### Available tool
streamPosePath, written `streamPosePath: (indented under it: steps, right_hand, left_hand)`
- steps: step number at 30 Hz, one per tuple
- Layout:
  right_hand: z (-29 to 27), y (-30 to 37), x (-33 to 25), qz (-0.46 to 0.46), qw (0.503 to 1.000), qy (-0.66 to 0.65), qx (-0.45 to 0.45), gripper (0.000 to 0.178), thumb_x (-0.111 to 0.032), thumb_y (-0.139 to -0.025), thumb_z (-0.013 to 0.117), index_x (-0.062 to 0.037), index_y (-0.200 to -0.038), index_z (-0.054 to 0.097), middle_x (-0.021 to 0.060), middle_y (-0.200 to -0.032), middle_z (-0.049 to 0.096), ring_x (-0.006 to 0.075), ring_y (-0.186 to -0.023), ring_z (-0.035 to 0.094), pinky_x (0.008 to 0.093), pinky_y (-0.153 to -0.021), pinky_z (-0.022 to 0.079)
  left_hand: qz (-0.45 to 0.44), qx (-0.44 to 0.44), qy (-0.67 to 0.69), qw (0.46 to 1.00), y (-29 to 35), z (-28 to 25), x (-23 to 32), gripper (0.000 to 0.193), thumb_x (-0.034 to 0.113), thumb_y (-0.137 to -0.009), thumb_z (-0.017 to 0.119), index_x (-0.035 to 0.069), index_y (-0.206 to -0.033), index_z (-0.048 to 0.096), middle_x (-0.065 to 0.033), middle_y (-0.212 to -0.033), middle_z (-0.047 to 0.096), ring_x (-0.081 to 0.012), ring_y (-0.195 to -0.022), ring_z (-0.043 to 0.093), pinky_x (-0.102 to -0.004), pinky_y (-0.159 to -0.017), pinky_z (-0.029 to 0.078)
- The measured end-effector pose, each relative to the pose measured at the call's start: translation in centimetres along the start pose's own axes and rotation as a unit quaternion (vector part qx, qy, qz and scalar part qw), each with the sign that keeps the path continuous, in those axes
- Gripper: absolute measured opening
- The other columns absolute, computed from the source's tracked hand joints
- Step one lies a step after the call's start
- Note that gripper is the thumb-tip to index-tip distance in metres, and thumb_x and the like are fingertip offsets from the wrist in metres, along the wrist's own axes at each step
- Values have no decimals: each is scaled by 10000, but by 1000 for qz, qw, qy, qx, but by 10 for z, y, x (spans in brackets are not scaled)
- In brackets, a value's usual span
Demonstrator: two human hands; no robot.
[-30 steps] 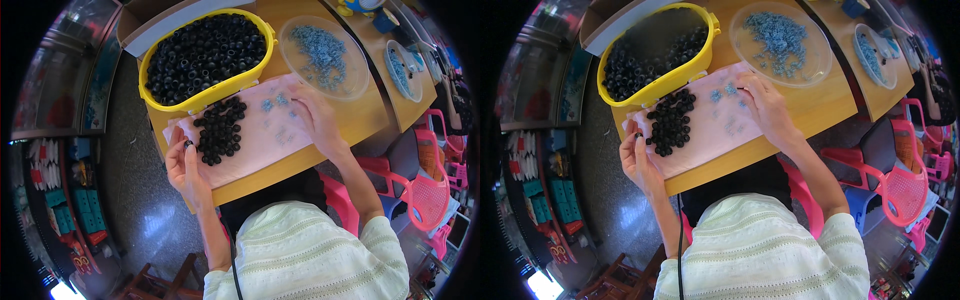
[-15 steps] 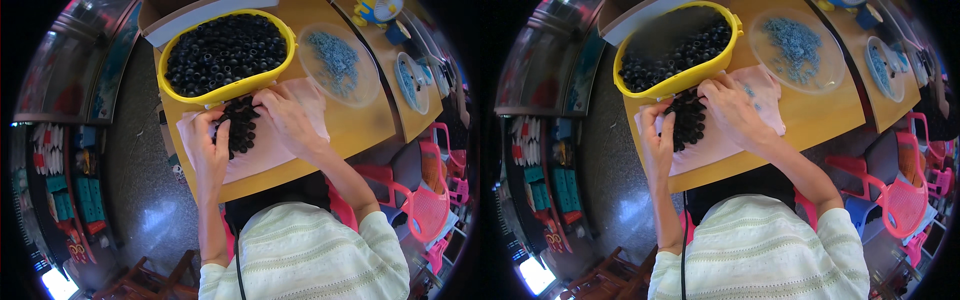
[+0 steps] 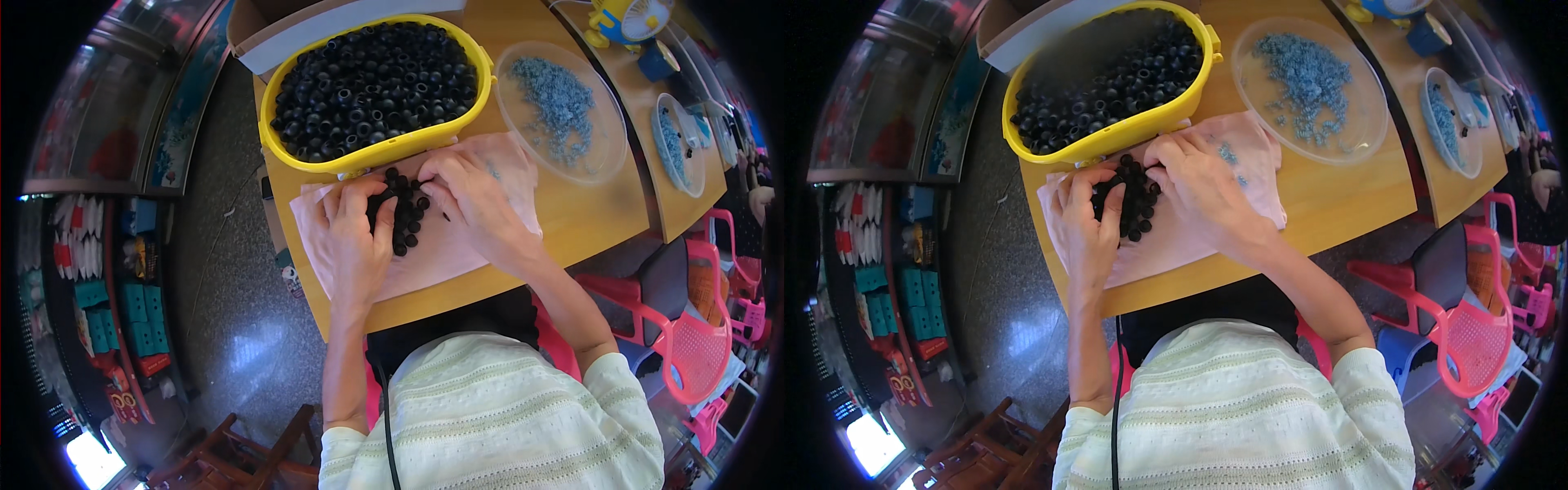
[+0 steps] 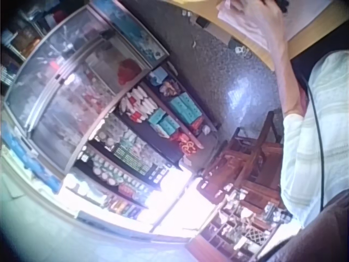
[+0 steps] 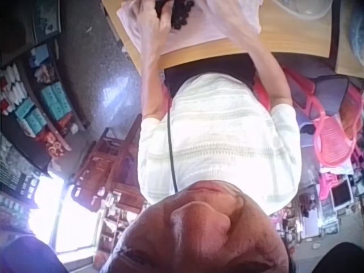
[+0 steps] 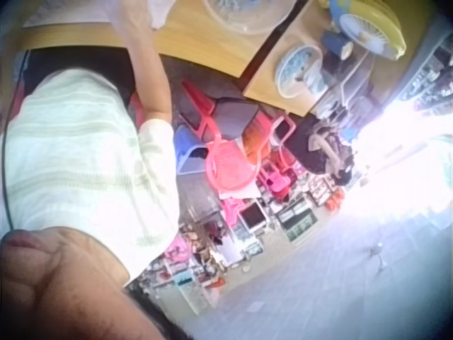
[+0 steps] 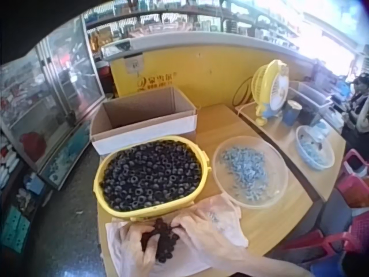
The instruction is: Manually assembling small plastic parts by inserting blue flower-shaped clips into black circular rings.
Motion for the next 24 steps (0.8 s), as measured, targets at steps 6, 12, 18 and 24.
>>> streamPosePath:
  steps: [6, 12, 18, 24]
  right_hand:
    - [8, -3, 6, 17, 1000, 14, -3, 137, -13, -797, 633, -15, -879, 524, 161, -883, 605, 338, -929, 570, 428, -760, 451]
    - [13, -3, 3, 4, 999, -29, -23, 129, -7, -803, 623, -8, -889, 527, 157, -857, 599, 324, -878, 583, 409, -739, 459]
    - [8, 2, 0, 13, 996, -69, -52, 147, -2, -812, 614, -3, -928, 523, 161, -880, 594, 329, -861, 584, 394, -738, 467]
    - [7, 14, -7, 1, 995, -71, -65, 153, 14, -815, 600, -6, -944, 520, 158, -886, 588, 320, -857, 579, 387, -744, 470]
  left_hand:
    - [-46, -22, -33, 998, -1, 6, -3, 169, 167, -798, 698, 98, -933, 623, -56, -947, 634, -275, -931, 500, -387, -849, 376]
    - [-37, -23, -14, 999, -2, 3, 2, 140, 169, -812, 685, 101, -923, 633, -41, -966, 645, -253, -940, 511, -376, -844, 379]
    - [-5, -30, 97, 995, 3, 4, 2, 131, 158, -825, 671, 101, -936, 632, -12, -982, 649, -240, -946, 505, -357, -856, 383]
    - [19, -48, 111, 992, 12, 7, 9, 172, 113, -866, 628, 64, -1013, 554, -65, -1063, 628, -245, -1056, 517, -398, -996, 282]
Point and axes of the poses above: each hand's wrist, its own y-axis away from the middle knuckle, its own z-axis out of the palm, x = y × z, the point moved 10 cm from there along -y, towards the middle knuckle
